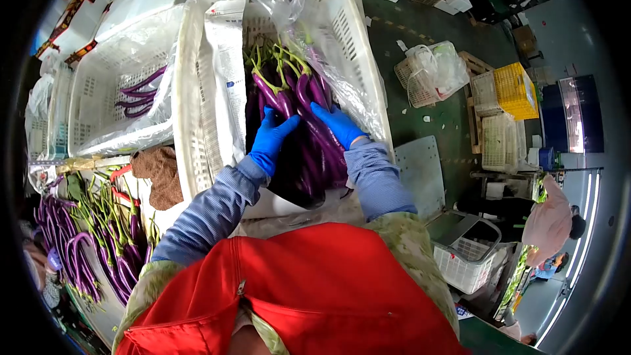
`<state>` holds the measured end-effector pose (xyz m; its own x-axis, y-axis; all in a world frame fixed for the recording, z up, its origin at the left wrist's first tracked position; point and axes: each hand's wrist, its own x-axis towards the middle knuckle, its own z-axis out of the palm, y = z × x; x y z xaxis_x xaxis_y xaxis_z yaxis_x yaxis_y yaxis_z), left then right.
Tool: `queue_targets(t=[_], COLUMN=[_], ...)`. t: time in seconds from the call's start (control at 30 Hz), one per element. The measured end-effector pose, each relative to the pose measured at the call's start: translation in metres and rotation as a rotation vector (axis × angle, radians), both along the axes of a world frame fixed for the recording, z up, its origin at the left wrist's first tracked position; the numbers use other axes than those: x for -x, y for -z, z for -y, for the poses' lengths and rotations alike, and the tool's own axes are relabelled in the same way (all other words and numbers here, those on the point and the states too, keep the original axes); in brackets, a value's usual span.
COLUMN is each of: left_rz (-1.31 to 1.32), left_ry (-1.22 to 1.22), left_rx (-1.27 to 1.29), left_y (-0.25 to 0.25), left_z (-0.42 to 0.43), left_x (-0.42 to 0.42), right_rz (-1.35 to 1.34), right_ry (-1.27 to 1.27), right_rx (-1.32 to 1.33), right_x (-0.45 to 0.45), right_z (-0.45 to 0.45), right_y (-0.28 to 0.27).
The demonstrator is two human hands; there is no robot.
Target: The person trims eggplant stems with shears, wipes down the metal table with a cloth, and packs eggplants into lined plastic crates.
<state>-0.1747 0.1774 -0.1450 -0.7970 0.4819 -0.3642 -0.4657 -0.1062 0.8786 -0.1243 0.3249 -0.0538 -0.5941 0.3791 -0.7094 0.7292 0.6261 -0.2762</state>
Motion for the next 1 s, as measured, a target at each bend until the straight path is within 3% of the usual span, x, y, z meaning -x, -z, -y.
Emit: queue_targets(t=[0.03, 0.1, 0.2, 0.3, 0.53, 0.67, 0.77, 0.8, 0.9, 0.93, 1.0], left_rz=[-0.051, 0.069, 0.169, 0.181, 0.226, 0.442, 0.213, 0.166, 0.211, 0.346, 0.276], left_ry=[-0.037, 0.142, 0.261, 0.279, 0.288, 0.404, 0.287, 0.295, 0.208, 0.182, 0.236], left_rx=[0.101, -0.106, -0.115, -0.071, -0.221, -0.271, -0.241, -0.276, -0.348, -0.415, -0.265], left_y=[0.0, -0.003, 0.012, -0.001, 0.031, 0.019, -0.023, -0.014, -0.004, -0.036, -0.03], left_z=[-0.002, 0.007, 0.0, 0.0, 0.005, 0.003, -0.003, -0.002, 0.004, 0.009, 0.014], left_x=[-0.001, 0.008, 0.017, 0.019, 0.043, 0.043, 0.014, 0.02, 0.032, 0.026, 0.029], right_rz=[-0.048, -0.212, -0.345, -0.396, -0.456, -0.484, -0.493, -0.488, -0.453, -0.437, -0.416], right_ry=[-0.046, -0.016, 0.052, 0.113, 0.206, 0.233, 0.235, 0.25, 0.401, 0.471, 0.607], right_rx=[-0.046, -0.031, -0.024, -0.016, 0.044, 0.102, 0.211, 0.271, 0.492, 0.58, 0.735], right_x=[0.004, 0.01, 0.028, 0.041, 0.046, 0.045, 0.046, 0.042, 0.023, 0.018, 0.009], right_z=[0.003, 0.0, -0.006, -0.013, -0.008, -0.008, -0.003, -0.004, -0.009, -0.009, -0.007], right_y=[0.006, 0.029, 0.047, 0.054, 0.054, 0.059, 0.06, 0.059, 0.044, 0.039, 0.029])
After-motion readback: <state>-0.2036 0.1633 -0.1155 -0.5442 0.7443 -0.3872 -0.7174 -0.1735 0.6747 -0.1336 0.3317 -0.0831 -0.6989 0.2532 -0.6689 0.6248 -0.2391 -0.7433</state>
